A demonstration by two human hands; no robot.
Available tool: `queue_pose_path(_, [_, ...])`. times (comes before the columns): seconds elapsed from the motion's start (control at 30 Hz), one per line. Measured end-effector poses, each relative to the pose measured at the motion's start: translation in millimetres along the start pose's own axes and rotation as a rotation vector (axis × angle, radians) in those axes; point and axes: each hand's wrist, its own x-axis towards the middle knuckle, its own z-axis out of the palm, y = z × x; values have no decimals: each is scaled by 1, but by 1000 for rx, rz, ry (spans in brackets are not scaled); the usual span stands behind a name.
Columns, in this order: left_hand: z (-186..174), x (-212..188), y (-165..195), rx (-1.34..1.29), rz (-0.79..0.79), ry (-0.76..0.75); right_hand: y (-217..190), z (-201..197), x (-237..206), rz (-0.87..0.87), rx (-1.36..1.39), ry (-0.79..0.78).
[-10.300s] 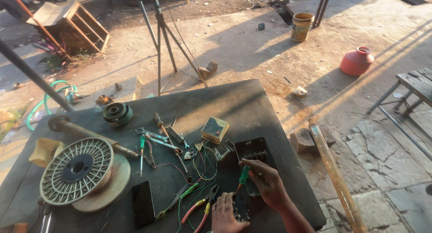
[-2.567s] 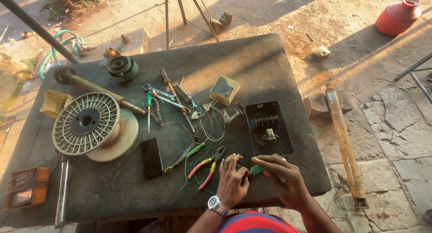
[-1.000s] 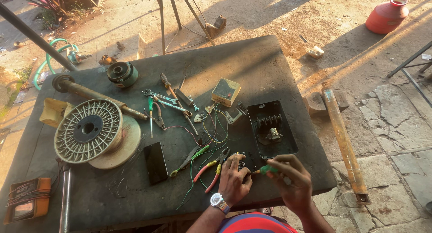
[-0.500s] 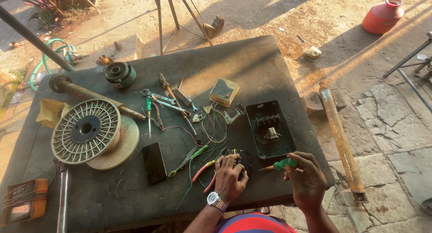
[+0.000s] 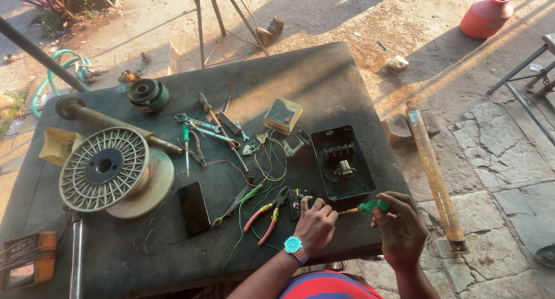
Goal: The person uses pliers and a screwdriver to strip wires and tighten connections inside a small black electrical box on a cluttered workbench. They repeatedly adjust components and wires, occasionally repositioning the box and tools during the process.
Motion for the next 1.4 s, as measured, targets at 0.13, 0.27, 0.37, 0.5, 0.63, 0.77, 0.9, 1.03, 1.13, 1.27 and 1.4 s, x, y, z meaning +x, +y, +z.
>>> queue_pose_path(0.13, [7,6,1,8,-49,-40,2,-7,-1,4,25,13])
queue_pose_path(0.27, [8,6,1,-1,-65,-25,3,-9,0,-4,15,6])
queue_pose_path(0.37, [4,5,2,0,-68,-11,4,-6,1,1,10,0])
queue_pose_path(0.5, [-16,0,0,-17,-66,97,5,0,3,-71,28,-22])
queue_pose_path(0.63, [-43,-15,-27,-115,-266,85,5,0,6,-204,-269,-14])
queue_pose_path(0.77, [-48,-28,-51,-74,-291,-14,6,6,9,-140,-102,-73])
queue_pose_path(0.9, [-42,-34,-65,-188,-334,-55,6,20,6,-104,19,-146])
queue_pose_path(1.03, [-48,-50,-65,-241,-336,-38,9,33,6,68,-36,-173])
queue_pose_path(1.13, [-53,-67,-62,-283,-341,-36,16,44,8,199,-306,-306])
queue_pose_path(1.27, [-51,-82,-66,-424,-305,58,31,66,7,284,-396,-473])
queue_pose_path(1.4, [-43,-89,-76,-481,-381,72,45,90,10,273,-563,-630])
